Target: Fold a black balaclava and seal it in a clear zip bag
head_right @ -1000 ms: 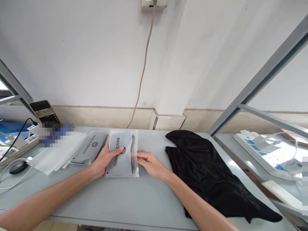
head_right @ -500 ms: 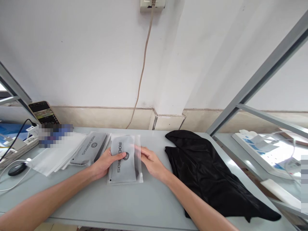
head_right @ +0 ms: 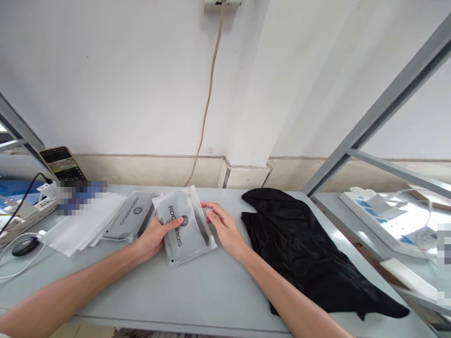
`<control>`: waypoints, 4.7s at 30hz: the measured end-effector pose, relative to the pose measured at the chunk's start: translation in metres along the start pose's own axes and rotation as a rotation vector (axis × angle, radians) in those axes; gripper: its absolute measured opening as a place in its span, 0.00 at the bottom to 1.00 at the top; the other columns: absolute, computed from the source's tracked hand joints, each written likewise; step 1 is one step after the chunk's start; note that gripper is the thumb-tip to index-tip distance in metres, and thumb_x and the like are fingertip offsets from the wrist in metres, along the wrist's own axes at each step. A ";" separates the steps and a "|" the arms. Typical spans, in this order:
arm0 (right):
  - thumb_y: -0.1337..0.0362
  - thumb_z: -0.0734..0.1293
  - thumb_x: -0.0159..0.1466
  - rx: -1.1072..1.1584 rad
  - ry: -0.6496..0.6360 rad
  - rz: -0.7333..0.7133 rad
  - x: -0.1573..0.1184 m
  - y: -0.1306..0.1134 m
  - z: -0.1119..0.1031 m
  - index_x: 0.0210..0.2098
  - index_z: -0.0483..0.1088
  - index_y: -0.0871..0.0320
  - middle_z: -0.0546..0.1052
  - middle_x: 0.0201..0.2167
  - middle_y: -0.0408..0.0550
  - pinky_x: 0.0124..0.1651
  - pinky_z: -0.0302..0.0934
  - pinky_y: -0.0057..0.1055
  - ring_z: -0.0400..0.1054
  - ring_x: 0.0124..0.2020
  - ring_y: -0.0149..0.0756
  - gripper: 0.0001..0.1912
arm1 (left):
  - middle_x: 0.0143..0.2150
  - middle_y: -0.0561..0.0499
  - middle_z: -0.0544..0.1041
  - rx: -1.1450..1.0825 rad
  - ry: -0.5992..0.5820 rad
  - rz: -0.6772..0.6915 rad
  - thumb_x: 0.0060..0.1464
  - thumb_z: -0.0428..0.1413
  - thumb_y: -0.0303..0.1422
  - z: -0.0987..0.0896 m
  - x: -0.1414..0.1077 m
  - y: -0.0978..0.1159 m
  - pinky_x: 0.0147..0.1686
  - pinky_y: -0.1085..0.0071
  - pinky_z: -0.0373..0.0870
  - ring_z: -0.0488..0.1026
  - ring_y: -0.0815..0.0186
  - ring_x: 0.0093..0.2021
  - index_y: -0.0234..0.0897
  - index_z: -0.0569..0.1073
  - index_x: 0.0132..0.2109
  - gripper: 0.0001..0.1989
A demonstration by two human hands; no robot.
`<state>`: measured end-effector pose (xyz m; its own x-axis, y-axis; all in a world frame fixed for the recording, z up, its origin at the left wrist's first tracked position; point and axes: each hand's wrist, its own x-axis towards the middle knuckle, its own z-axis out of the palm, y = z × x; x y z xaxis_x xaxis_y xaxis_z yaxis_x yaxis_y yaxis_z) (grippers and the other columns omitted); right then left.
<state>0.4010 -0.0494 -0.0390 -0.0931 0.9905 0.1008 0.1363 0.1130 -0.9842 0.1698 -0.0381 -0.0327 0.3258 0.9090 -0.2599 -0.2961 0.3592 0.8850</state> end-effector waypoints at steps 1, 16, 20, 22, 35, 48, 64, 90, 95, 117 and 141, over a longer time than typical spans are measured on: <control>0.41 0.67 0.68 0.040 0.014 0.050 0.000 0.000 0.000 0.54 0.76 0.46 0.79 0.53 0.48 0.54 0.64 0.45 0.72 0.47 0.47 0.23 | 0.46 0.46 0.83 -0.026 0.051 0.025 0.49 0.75 0.39 0.001 0.001 0.000 0.43 0.68 0.78 0.79 0.60 0.45 0.37 0.80 0.46 0.20; 0.45 0.76 0.61 0.369 0.222 0.086 0.007 -0.001 -0.010 0.42 0.74 0.51 0.78 0.38 0.45 0.41 0.65 0.35 0.70 0.38 0.41 0.20 | 0.55 0.40 0.81 -0.085 -0.196 0.030 0.63 0.62 0.47 -0.016 0.007 0.022 0.48 0.59 0.79 0.77 0.48 0.55 0.36 0.80 0.56 0.23; 0.46 0.77 0.60 0.313 0.161 0.069 0.003 -0.004 -0.007 0.41 0.76 0.52 0.78 0.39 0.45 0.43 0.64 0.36 0.69 0.40 0.43 0.19 | 0.49 0.42 0.84 0.099 -0.179 -0.008 0.61 0.63 0.51 -0.019 0.010 0.020 0.46 0.63 0.77 0.79 0.50 0.52 0.35 0.81 0.54 0.26; 0.46 0.77 0.60 0.285 0.123 0.073 0.000 -0.006 -0.005 0.39 0.76 0.52 0.76 0.35 0.43 0.40 0.62 0.34 0.67 0.37 0.41 0.18 | 0.46 0.42 0.84 0.195 -0.113 0.030 0.59 0.65 0.53 -0.018 0.011 0.016 0.45 0.64 0.76 0.80 0.51 0.48 0.35 0.82 0.53 0.27; 0.43 0.77 0.59 0.281 0.132 0.096 0.002 -0.007 -0.005 0.29 0.70 0.53 0.65 0.25 0.37 0.32 0.49 0.32 0.56 0.28 0.34 0.22 | 0.47 0.43 0.85 0.347 -0.062 0.127 0.59 0.63 0.55 -0.011 0.004 0.023 0.42 0.65 0.74 0.81 0.54 0.43 0.37 0.84 0.51 0.26; 0.50 0.82 0.51 0.396 -0.040 0.283 -0.003 -0.021 -0.005 0.37 0.78 0.52 0.77 0.29 0.41 0.34 0.60 0.33 0.68 0.31 0.38 0.20 | 0.38 0.48 0.81 0.499 -0.010 0.278 0.56 0.66 0.50 -0.005 -0.001 0.019 0.36 0.69 0.71 0.76 0.58 0.39 0.39 0.83 0.41 0.19; 0.51 0.81 0.53 0.415 -0.015 0.319 0.000 -0.013 -0.006 0.41 0.77 0.53 0.77 0.29 0.42 0.33 0.61 0.32 0.69 0.30 0.38 0.21 | 0.39 0.48 0.83 0.530 0.035 0.362 0.61 0.61 0.52 -0.001 -0.004 0.014 0.36 0.69 0.69 0.76 0.58 0.38 0.39 0.85 0.43 0.20; 0.44 0.70 0.66 -0.061 -0.226 0.068 -0.003 0.001 0.004 0.35 0.69 0.54 0.68 0.29 0.39 0.34 0.54 0.32 0.60 0.31 0.35 0.19 | 0.28 0.57 0.66 0.776 -0.411 0.068 0.63 0.57 0.57 -0.015 0.002 0.015 0.26 0.73 0.54 0.59 0.69 0.27 0.39 0.70 0.36 0.24; 0.46 0.68 0.69 -0.138 -0.330 0.018 -0.009 -0.003 0.008 0.35 0.70 0.54 0.64 0.28 0.37 0.33 0.50 0.31 0.55 0.29 0.33 0.18 | 0.27 0.58 0.65 0.763 -0.439 0.107 0.66 0.55 0.55 -0.011 -0.001 0.016 0.26 0.73 0.57 0.60 0.69 0.25 0.39 0.71 0.42 0.22; 0.47 0.64 0.72 -0.142 -0.268 -0.068 -0.007 0.004 0.013 0.32 0.70 0.54 0.63 0.27 0.38 0.35 0.51 0.31 0.56 0.31 0.35 0.19 | 0.24 0.60 0.64 0.679 -0.355 0.179 0.66 0.56 0.54 -0.005 0.005 -0.001 0.18 0.75 0.61 0.61 0.71 0.19 0.39 0.70 0.41 0.21; 0.40 0.62 0.71 -0.311 0.366 -0.125 0.007 -0.008 -0.024 0.34 0.68 0.52 0.71 0.29 0.43 0.31 0.55 0.33 0.60 0.27 0.38 0.23 | 0.34 0.54 0.74 0.985 -0.292 0.237 0.68 0.51 0.53 -0.045 0.009 0.071 0.32 0.71 0.71 0.73 0.67 0.28 0.42 0.68 0.40 0.19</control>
<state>0.4232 -0.0416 -0.0269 0.2173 0.9241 0.3144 0.4390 0.1951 -0.8770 0.1118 0.0056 0.0107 0.5972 0.8004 -0.0522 0.4371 -0.2702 0.8579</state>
